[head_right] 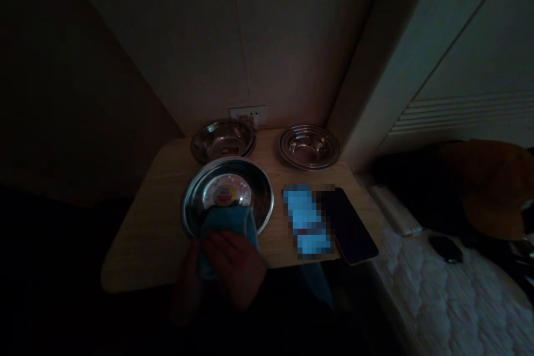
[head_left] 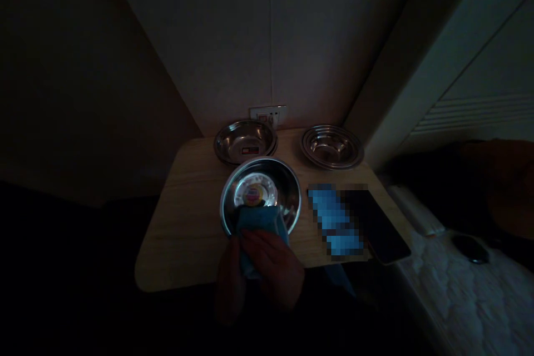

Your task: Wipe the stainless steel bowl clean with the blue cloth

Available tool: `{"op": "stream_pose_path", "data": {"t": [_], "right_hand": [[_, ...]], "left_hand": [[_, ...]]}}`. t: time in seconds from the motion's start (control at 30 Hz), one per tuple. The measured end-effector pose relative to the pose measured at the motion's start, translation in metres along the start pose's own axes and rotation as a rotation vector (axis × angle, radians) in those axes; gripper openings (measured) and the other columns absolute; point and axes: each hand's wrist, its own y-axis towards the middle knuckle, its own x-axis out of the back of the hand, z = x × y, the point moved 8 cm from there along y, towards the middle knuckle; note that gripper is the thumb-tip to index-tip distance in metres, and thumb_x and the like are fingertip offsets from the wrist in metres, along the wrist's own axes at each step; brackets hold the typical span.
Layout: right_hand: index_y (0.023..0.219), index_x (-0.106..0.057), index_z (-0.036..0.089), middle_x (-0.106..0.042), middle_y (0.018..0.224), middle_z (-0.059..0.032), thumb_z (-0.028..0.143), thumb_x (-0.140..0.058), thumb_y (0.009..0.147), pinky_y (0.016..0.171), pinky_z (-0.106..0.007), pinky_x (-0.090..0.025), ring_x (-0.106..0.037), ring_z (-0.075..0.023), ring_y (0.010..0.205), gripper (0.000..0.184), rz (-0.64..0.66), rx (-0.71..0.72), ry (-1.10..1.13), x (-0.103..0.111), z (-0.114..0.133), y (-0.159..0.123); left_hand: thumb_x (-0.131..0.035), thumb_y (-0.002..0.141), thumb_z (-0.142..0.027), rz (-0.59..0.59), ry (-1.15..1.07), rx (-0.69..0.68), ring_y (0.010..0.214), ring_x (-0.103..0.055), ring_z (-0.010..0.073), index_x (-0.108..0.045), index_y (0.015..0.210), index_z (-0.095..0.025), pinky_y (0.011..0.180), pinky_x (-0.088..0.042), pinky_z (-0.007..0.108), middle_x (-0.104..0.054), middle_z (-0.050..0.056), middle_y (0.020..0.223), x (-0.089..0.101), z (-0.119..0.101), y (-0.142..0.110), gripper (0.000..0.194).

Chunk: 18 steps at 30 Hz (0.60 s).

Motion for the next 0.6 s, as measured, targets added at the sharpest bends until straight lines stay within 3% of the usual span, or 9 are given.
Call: {"op": "stream_pose_path", "data": {"t": [0.17,0.3,0.47,0.6], "right_hand": [[0.110,-0.059,0.015,-0.063,0.112,-0.0061,0.020,-0.036,0.092,0.083,-0.034,-0.048,-0.053,-0.0175,0.102,0.029,0.087,0.088,-0.105,0.005,-0.007,-0.007],[0.107,-0.060,0.014,-0.063,0.112,-0.0051,0.017,-0.039,0.090,0.082,-0.036,-0.047,-0.054,-0.0192,0.099,0.027,0.177,0.163,-0.212,0.013,-0.023,-0.016],[0.107,-0.060,0.013,-0.063,0.112,-0.0078,0.014,-0.043,0.087,0.082,-0.040,-0.046,-0.053,-0.0223,0.100,0.027,0.203,0.158,-0.332,0.034,-0.044,-0.018],[0.111,-0.059,0.012,-0.062,0.114,-0.0093,0.014,-0.043,0.085,0.082,-0.038,-0.047,-0.052,-0.0220,0.102,0.030,0.203,0.135,-0.337,0.043,-0.047,-0.017]], "left_hand": [[-0.046,0.076,-0.049,0.035,0.029,0.062,0.080,-0.060,0.0225,-0.063,0.074,-0.021,0.069,-0.050,0.035,-0.065,0.008,0.075,-0.001,-0.013,0.004,0.033],[-0.039,0.077,-0.055,0.095,0.055,0.234,0.076,-0.061,0.0211,-0.062,0.079,-0.017,0.070,-0.049,0.034,-0.067,0.009,0.081,-0.008,-0.022,0.003,0.044],[-0.039,0.075,-0.060,0.084,0.096,0.204,0.070,-0.059,0.0192,-0.060,0.074,-0.018,0.066,-0.046,0.030,-0.066,0.007,0.074,-0.005,-0.038,0.005,0.047],[-0.040,0.077,-0.056,0.051,0.095,0.140,0.066,-0.057,0.0170,-0.057,0.070,-0.018,0.062,-0.045,0.027,-0.064,0.004,0.069,-0.003,-0.046,0.010,0.042]]}}
